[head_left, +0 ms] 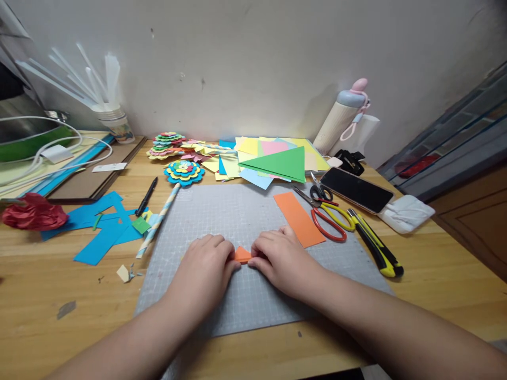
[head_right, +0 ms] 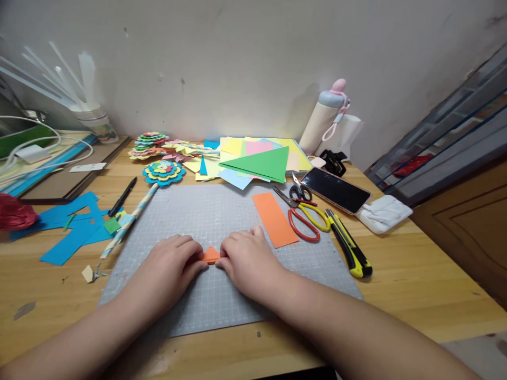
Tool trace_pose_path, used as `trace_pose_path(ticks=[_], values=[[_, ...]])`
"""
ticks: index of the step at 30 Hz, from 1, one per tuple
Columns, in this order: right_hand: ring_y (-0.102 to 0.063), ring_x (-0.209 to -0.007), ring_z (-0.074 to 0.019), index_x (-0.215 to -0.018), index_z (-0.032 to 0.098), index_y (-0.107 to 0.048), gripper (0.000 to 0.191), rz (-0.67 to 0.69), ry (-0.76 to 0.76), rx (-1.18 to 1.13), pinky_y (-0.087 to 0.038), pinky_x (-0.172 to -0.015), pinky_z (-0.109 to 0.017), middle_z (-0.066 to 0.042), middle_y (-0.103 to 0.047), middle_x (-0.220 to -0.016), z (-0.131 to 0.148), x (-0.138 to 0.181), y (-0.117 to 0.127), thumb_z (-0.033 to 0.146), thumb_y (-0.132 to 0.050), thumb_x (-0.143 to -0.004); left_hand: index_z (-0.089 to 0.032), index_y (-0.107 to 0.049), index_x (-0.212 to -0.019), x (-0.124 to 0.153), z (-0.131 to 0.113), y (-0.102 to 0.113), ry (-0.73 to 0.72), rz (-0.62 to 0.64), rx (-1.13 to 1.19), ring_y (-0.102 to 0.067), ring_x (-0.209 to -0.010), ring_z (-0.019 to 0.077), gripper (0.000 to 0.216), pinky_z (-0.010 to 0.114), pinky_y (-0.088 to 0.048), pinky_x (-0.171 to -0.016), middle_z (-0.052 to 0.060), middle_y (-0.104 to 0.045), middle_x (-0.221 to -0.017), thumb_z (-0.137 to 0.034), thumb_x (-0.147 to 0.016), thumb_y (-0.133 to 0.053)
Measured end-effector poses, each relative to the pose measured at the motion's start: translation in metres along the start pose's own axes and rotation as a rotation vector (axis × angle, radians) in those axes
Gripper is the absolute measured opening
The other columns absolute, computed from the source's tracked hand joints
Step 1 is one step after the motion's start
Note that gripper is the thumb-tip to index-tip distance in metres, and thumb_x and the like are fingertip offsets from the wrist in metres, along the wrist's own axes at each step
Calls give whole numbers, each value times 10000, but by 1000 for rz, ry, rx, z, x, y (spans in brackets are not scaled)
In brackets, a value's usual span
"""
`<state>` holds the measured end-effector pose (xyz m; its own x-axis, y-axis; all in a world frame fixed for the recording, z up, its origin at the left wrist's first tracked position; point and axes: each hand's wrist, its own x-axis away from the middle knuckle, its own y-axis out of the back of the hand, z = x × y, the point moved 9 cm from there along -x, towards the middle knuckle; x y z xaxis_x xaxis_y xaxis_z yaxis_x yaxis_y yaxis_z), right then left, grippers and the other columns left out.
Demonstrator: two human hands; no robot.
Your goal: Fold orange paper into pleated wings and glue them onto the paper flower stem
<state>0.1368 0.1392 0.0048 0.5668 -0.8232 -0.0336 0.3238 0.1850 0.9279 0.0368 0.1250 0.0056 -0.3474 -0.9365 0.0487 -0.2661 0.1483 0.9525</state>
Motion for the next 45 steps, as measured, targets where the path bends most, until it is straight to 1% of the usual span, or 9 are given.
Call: trace_pose_path(ticks=[6, 10, 17, 19, 22, 27, 35, 40, 45], values=[[-535, -791, -181, -770, 181, -606, 135, -26, -23, 15, -248, -764, -337, -6, -635, -809, -3, 2, 3, 298, -655, -817, -165, -613, -754, -2, 6, -2, 36, -8, 31, -509, -825, 226, 177, 375, -404, -745, 54, -588, -834, -292, -857, -546], [-541, -814, -184, -787, 179, -612, 122, 2, -15, 11, -258, -772, -337, -14, -634, -827, -4, -1, -1, 286, -631, -842, -166, -617, -754, -3, 7, -2, 43, -8, 27, -515, -814, 227, 187, 371, -403, -735, 52, -595, -824, -315, -850, -558], [-534, -833, -215, -814, 158, -617, 174, 54, 42, 157, -270, -772, -361, -48, -619, -842, 1, -3, -7, 294, -547, -896, -165, -625, -736, -4, 8, 0, 47, 2, 54, -540, -791, 217, 223, 353, -400, -721, 51, -612, -803, -316, -871, -530], [-534, -830, -209, -812, 156, -613, 163, 52, 35, 136, -271, -779, -361, -44, -617, -842, 0, -3, -6, 292, -562, -887, -166, -628, -729, -6, 8, -1, 39, 5, 64, -545, -773, 210, 228, 342, -400, -707, 48, -616, -785, -317, -871, -532], [-539, -823, -186, -810, 164, -601, 128, 35, 17, 33, -267, -793, -349, -21, -620, -832, -2, -2, -2, 281, -603, -861, -168, -639, -731, -7, 9, -1, 26, 5, 74, -552, -758, 203, 220, 328, -396, -689, 45, -627, -773, -319, -863, -547], [-546, -825, -148, -808, 178, -586, 69, 32, 38, -108, -259, -775, -317, 6, -632, -839, -1, -2, -1, 221, -609, -856, -180, -656, -732, -7, 8, 3, 2, -15, 56, -563, -763, 196, 208, 321, -378, -684, 31, -647, -765, -333, -847, -576], [-547, -840, -143, -780, 188, -610, 77, 12, 18, -100, -270, -758, -306, 15, -641, -837, -3, -6, 2, 225, -626, -845, -227, -678, -718, -5, 5, 11, -36, -74, -18, -578, -779, 205, 160, 341, -326, -693, -12, -666, -736, -363, -797, -646], [-555, -783, -128, -771, 192, -607, 76, 15, 21, -107, -302, -749, -299, 25, -644, -792, -5, -8, 1, 225, -655, -821, -230, -682, -693, -5, 3, 12, -68, -92, -31, -571, -770, 198, 174, 342, -303, -694, -19, -680, -724, -359, -802, -643], [-551, -765, -126, -732, 192, -628, 103, 13, 17, -153, -337, -704, -276, 13, -636, -811, -8, -10, 2, 241, -650, -820, -228, -680, -686, -5, 1, 12, -73, -83, -64, -567, -777, 205, 195, 349, -297, -710, -17, -685, -724, -365, -815, -627]])
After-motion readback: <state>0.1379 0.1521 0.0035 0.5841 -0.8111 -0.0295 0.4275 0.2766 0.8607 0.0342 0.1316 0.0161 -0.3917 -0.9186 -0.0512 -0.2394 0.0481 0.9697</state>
